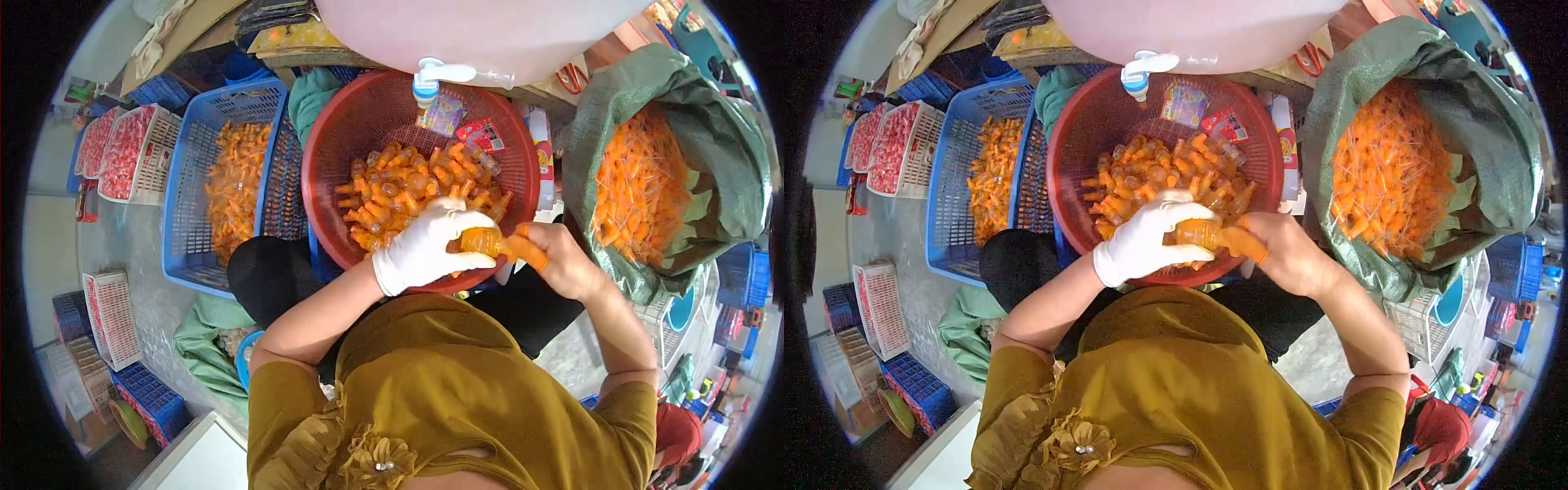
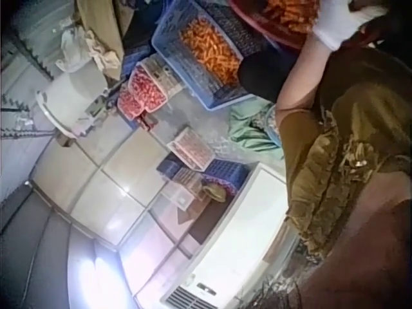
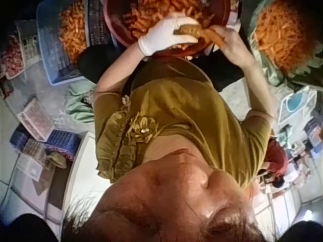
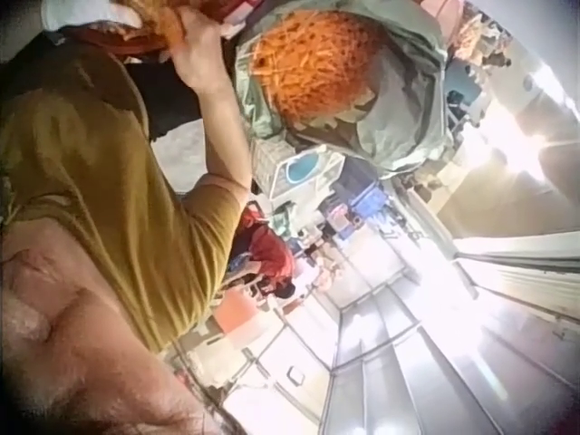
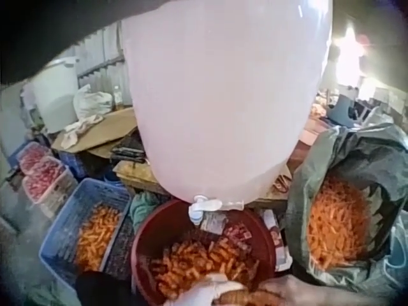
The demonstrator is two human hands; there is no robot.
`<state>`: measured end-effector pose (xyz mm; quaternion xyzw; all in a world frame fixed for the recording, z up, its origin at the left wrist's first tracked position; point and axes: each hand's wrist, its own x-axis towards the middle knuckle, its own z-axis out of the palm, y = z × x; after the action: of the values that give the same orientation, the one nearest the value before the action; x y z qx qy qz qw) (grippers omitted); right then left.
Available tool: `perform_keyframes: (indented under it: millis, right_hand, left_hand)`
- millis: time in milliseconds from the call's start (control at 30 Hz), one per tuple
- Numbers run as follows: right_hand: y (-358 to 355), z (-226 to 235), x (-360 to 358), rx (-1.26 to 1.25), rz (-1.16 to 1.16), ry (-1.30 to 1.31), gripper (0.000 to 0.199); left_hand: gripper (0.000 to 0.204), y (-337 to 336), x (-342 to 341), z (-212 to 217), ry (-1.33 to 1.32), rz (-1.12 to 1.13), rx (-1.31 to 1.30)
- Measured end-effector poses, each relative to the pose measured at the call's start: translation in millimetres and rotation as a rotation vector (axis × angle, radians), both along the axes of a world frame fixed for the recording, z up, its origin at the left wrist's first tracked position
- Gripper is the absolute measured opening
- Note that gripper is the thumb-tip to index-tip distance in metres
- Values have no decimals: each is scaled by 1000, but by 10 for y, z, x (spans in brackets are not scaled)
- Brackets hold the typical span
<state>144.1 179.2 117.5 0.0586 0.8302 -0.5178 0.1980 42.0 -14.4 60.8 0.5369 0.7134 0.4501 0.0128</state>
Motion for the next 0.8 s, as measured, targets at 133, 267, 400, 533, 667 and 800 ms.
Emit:
perform_keyframes:
  millis: [133, 267, 400, 533, 667, 800]
  right_hand:
    - [44, -486, 192, -1295, -300, -312, 23]
    - [-93, -368, 127, -648, -298, -248, 27]
    - [-42, 33, 156, -281, -462, 82, 27]
    - [624, 334, 252, 158, -673, 348, 22]
    - [1522, -137, 206, 724, -596, 570, 19]
    - [1743, -423, -68, 915, -554, 421, 20]
  left_hand:
    - [36, 12, 21, -78, 404, 104, 126]
    - [41, -133, -79, -293, 611, 124, 5]
    - [44, -212, -188, -505, 346, 141, -325]
    - [42, -91, -359, -628, 230, 360, -451]
    - [34, 721, -470, -930, 219, 227, -526]
    - [28, 1476, -585, -1227, 211, 274, -635]
